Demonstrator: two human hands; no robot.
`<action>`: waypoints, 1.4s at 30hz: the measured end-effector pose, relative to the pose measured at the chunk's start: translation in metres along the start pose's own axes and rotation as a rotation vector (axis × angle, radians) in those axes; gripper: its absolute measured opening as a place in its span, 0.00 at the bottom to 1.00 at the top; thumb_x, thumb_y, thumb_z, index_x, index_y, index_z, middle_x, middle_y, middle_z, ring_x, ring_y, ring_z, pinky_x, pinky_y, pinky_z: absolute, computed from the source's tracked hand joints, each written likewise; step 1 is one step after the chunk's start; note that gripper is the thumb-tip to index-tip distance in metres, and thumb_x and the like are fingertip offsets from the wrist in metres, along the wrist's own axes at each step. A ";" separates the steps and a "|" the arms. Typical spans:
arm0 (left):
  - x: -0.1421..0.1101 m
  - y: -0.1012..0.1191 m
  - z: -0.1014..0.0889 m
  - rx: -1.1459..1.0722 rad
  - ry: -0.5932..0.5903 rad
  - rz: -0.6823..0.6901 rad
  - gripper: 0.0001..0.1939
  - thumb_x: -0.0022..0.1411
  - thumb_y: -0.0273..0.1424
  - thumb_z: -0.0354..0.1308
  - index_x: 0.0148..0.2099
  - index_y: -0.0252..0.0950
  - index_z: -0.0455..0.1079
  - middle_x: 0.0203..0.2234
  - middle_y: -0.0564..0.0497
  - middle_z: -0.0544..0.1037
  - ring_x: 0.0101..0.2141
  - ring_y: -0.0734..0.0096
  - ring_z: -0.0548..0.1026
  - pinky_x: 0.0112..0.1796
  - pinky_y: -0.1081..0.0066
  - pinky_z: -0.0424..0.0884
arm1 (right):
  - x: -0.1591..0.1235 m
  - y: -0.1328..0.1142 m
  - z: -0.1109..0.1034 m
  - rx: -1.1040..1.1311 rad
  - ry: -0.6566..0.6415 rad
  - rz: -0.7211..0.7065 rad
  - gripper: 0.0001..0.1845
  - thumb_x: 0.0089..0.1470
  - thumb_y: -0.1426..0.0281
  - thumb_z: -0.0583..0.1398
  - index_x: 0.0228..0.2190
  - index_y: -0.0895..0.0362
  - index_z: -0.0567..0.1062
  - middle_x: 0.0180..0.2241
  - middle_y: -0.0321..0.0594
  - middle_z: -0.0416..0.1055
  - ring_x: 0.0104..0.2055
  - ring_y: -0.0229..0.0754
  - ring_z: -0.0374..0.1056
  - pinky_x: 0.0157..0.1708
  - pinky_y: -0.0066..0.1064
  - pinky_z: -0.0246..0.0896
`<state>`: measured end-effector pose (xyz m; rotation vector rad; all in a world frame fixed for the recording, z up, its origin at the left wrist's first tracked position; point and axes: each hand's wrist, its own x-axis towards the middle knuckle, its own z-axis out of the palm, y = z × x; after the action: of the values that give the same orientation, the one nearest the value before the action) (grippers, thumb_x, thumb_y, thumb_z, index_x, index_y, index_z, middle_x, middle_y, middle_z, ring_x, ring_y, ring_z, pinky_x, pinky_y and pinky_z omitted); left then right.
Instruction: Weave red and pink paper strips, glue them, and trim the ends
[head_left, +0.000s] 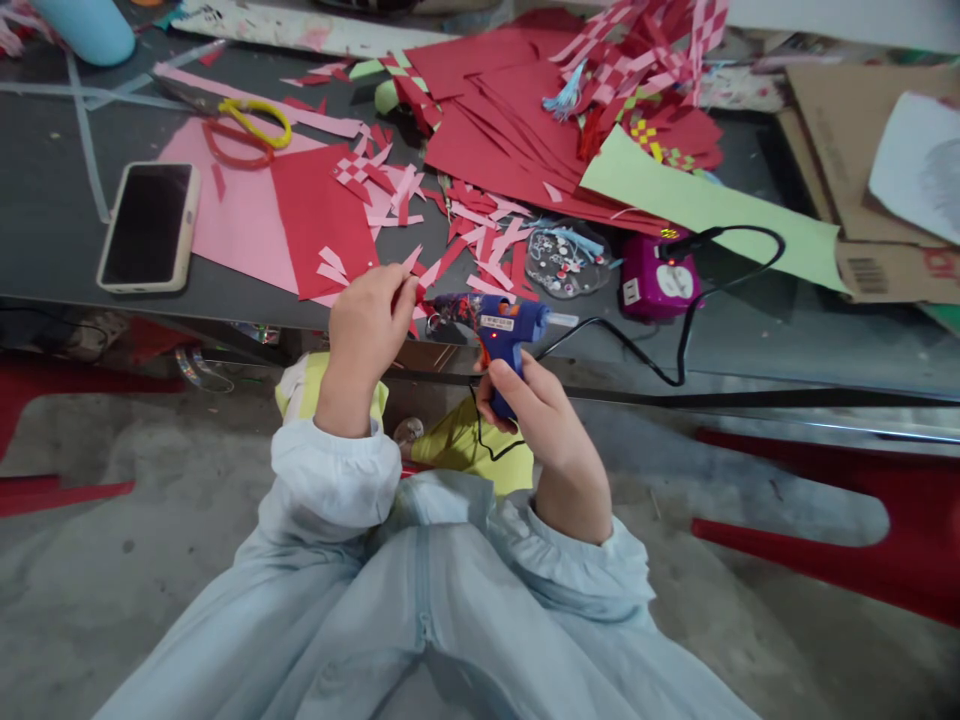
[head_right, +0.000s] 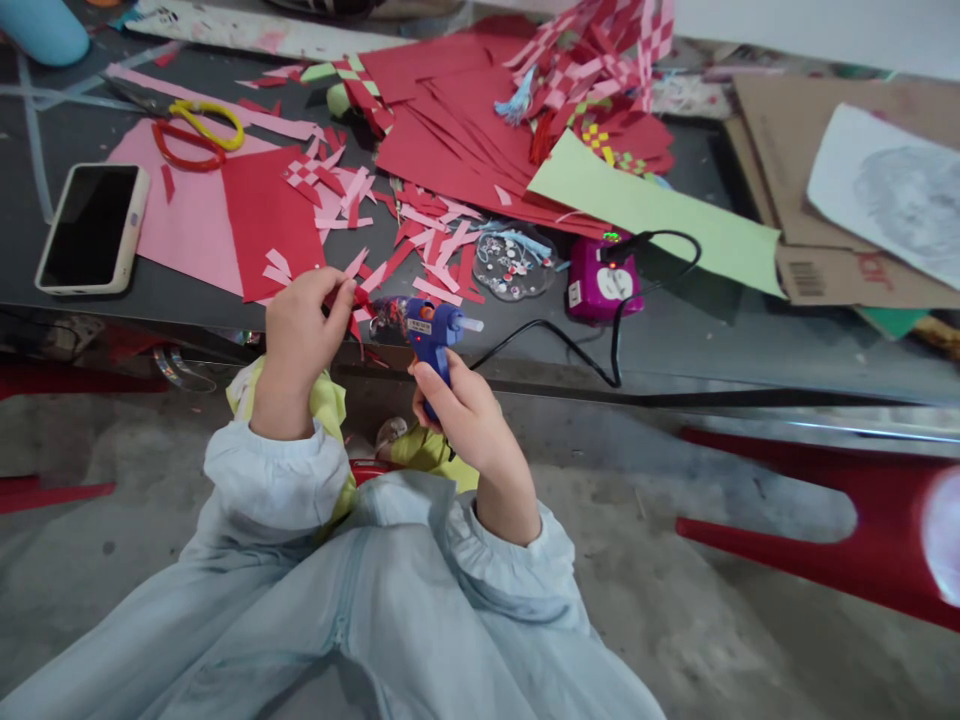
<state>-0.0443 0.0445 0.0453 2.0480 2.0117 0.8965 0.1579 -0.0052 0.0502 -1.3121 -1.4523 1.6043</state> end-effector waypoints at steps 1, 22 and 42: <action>0.000 0.000 0.000 0.001 -0.002 -0.002 0.17 0.71 0.40 0.44 0.36 0.40 0.69 0.31 0.49 0.77 0.34 0.65 0.73 0.34 0.66 0.62 | 0.002 0.000 0.000 -0.006 0.002 -0.007 0.21 0.60 0.48 0.54 0.34 0.54 0.66 0.17 0.29 0.64 0.16 0.32 0.55 0.17 0.27 0.48; 0.000 0.001 -0.001 0.003 -0.004 0.008 0.15 0.71 0.39 0.45 0.36 0.40 0.69 0.32 0.49 0.77 0.35 0.65 0.73 0.34 0.66 0.61 | 0.004 0.000 0.000 0.004 -0.017 -0.027 0.21 0.61 0.51 0.55 0.27 0.55 0.64 0.16 0.30 0.63 0.16 0.31 0.55 0.17 0.27 0.48; 0.001 0.000 0.000 0.033 0.001 0.003 0.15 0.71 0.39 0.45 0.36 0.39 0.69 0.31 0.50 0.76 0.34 0.67 0.72 0.34 0.67 0.59 | 0.006 -0.001 -0.001 -0.021 -0.014 -0.052 0.19 0.61 0.52 0.55 0.31 0.55 0.64 0.16 0.28 0.63 0.16 0.29 0.54 0.16 0.25 0.47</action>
<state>-0.0445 0.0451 0.0457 2.0689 2.0381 0.8706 0.1561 0.0010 0.0498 -1.2669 -1.5029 1.5717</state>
